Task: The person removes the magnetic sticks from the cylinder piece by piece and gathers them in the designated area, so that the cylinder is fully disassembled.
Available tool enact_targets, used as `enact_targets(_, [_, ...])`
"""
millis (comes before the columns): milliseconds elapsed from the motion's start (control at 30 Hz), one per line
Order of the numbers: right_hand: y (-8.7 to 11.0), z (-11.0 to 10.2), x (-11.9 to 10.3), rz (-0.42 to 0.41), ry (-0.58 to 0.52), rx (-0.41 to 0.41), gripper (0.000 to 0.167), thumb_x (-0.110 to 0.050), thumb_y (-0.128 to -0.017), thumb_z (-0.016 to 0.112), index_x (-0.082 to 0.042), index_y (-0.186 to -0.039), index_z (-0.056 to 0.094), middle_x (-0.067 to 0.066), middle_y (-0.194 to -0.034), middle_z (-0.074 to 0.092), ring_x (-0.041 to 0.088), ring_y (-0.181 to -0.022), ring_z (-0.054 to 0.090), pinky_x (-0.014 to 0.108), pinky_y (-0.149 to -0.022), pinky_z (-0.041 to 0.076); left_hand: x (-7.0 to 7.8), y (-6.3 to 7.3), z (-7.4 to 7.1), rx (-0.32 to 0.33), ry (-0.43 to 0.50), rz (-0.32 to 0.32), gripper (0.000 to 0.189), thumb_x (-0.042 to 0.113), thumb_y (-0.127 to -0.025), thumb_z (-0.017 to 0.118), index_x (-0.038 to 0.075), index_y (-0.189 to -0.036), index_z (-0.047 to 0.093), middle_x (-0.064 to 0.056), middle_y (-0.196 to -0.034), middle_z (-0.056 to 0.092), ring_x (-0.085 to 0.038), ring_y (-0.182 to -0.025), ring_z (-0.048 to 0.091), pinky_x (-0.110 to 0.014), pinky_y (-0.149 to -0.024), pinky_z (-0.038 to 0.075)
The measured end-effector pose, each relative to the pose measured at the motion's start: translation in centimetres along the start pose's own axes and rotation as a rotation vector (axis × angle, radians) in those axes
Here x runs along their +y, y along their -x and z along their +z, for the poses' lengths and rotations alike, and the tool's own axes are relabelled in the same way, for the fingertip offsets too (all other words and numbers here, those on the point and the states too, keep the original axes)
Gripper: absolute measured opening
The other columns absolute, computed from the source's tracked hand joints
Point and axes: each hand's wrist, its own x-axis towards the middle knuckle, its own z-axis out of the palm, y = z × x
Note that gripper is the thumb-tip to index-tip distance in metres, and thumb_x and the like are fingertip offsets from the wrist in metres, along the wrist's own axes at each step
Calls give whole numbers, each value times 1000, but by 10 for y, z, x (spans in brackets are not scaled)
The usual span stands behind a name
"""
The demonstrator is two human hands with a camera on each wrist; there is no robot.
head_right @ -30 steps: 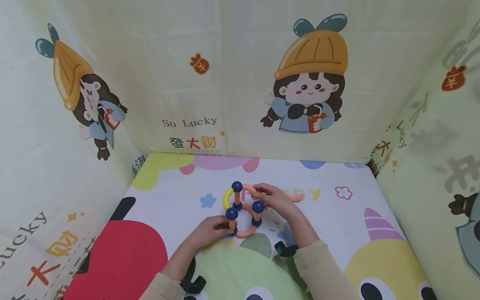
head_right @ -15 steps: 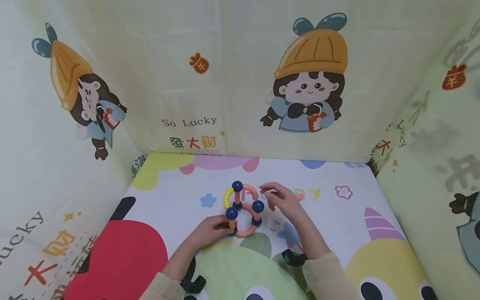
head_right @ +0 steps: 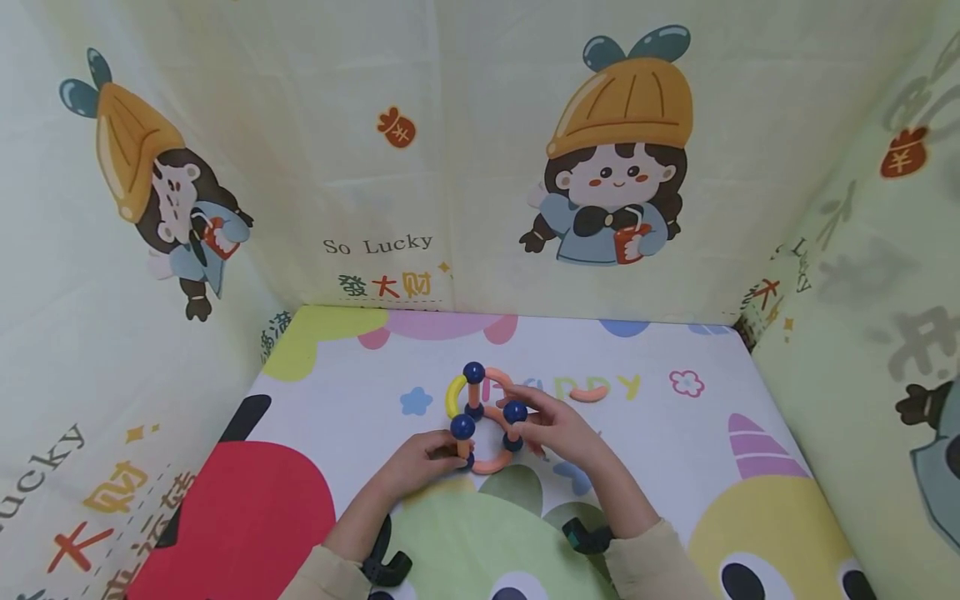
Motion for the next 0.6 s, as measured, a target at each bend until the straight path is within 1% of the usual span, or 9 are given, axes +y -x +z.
enact_targets(133, [-3, 4, 2, 2, -7, 2, 50, -19, -100, 60, -16, -147, 45, 36, -97, 58, 23, -54, 52, 38, -51, 50, 0, 0, 0, 2, 3, 7, 25, 49, -92, 66, 37, -114, 68, 16, -107, 70, -1, -98, 65, -28, -89, 53])
enact_targets(267, [-4, 6, 4, -44, -20, -5, 45, -18, -101, 57, -8, -143, 47, 38, -93, 57, 24, -57, 55, 43, -54, 53, 1, 1, 0, 1, 10, 10, 26, 49, -92, 66, 37, -114, 68, 15, -107, 70, -1, -98, 65, -27, -88, 52])
enact_targets(367, [-4, 6, 5, -50, -32, 10, 41, -19, -102, 55, -7, -140, 48, 38, -91, 58, 24, -56, 56, 43, -53, 53, 1, 0, 0, 0, 16, 8, 26, 49, -92, 66, 37, -114, 68, 15, -107, 69, -1, -98, 65, -28, -89, 52])
enact_targets(533, [-5, 6, 6, -46, -50, 46, 36, -22, -102, 55, -11, -137, 50, 38, -94, 61, 23, -55, 55, 38, -49, 53, 1, 0, 0, 0, 20, 9, 25, 49, -92, 66, 38, -114, 67, 15, -107, 69, -2, -98, 65, -28, -89, 53])
enact_targets(600, [-5, 5, 7, -49, -52, 52, 38, -21, -102, 55, -8, -137, 49, 38, -94, 62, 23, -56, 56, 39, -49, 53, 0, 0, 0, -1, 20, 9, 25, 48, -92, 66, 38, -114, 67, 16, -107, 69, -1, -98, 65, -27, -89, 53])
